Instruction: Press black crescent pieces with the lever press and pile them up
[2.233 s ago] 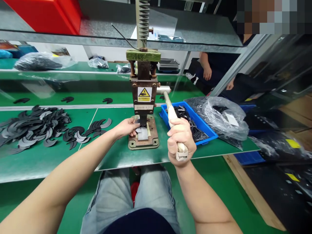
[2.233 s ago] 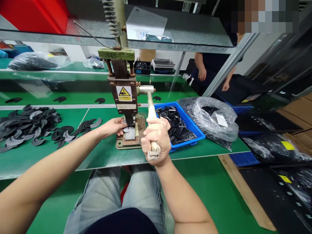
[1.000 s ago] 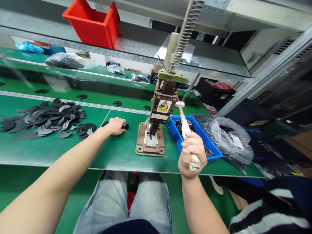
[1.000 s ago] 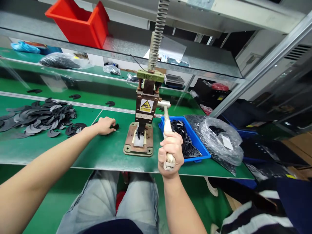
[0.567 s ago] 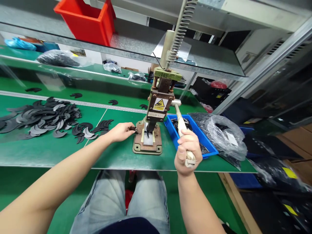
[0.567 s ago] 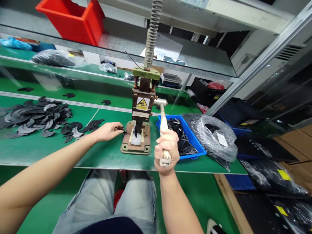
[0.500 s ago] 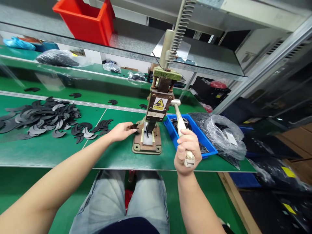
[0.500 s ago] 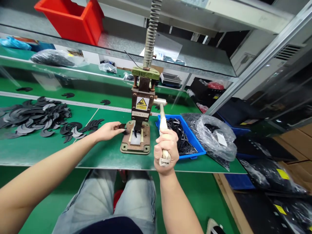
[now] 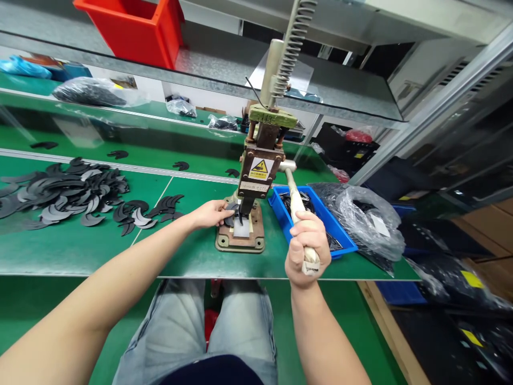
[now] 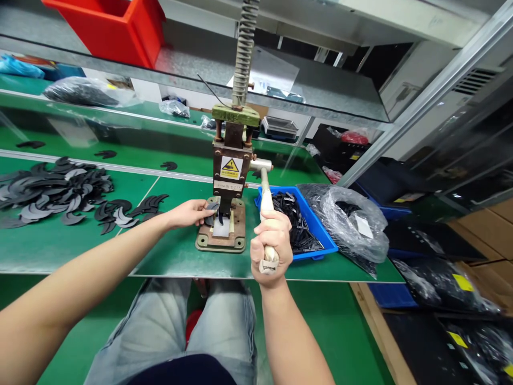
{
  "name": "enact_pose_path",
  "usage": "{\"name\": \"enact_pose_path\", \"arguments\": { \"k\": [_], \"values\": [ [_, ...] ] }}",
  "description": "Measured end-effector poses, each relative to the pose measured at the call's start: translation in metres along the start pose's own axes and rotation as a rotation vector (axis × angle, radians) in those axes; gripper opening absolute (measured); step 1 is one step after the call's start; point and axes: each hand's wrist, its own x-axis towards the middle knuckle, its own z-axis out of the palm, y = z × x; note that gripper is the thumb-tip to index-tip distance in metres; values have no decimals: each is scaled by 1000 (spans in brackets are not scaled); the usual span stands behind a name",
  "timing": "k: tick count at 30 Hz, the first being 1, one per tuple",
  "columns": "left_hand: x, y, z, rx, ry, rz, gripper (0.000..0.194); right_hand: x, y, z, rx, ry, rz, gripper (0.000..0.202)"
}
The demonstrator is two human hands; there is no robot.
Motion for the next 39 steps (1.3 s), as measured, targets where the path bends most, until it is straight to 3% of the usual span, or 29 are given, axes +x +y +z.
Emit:
{"name": "enact_pose_path", "arguments": {
  "k": [7,19,22,27,29,31,33,35,36,39],
  "values": [
    [13,-5,3,-101,-35,-102,40,-1,1,4,34,43,4,14],
    [18,11,2,-195,-110,-411,28,-2,1,6,39,64,12,17],
    [16,12,5,-239,-90,-416,24,28,-4,10,67,74,-23,13],
    [3,13,12,-310,-43,-344,31,120,6,17,81,23,-47,47],
    [-10,14,12,-351,-17,-282,38,132,18,12,67,44,-44,49],
    [-29,16,9,-390,-6,-215,46,114,32,5,38,140,-5,44],
    [-52,19,5,-419,-26,-159,52,70,43,1,-25,147,152,34],
    [-75,24,3,-434,-63,-122,55,16,44,4,-12,-187,391,23],
    [-86,27,4,-433,-81,-109,56,-9,40,8,9,-305,435,23],
    [-110,35,12,-414,-114,-91,55,-61,19,27,76,-534,482,28]
  ]
}}
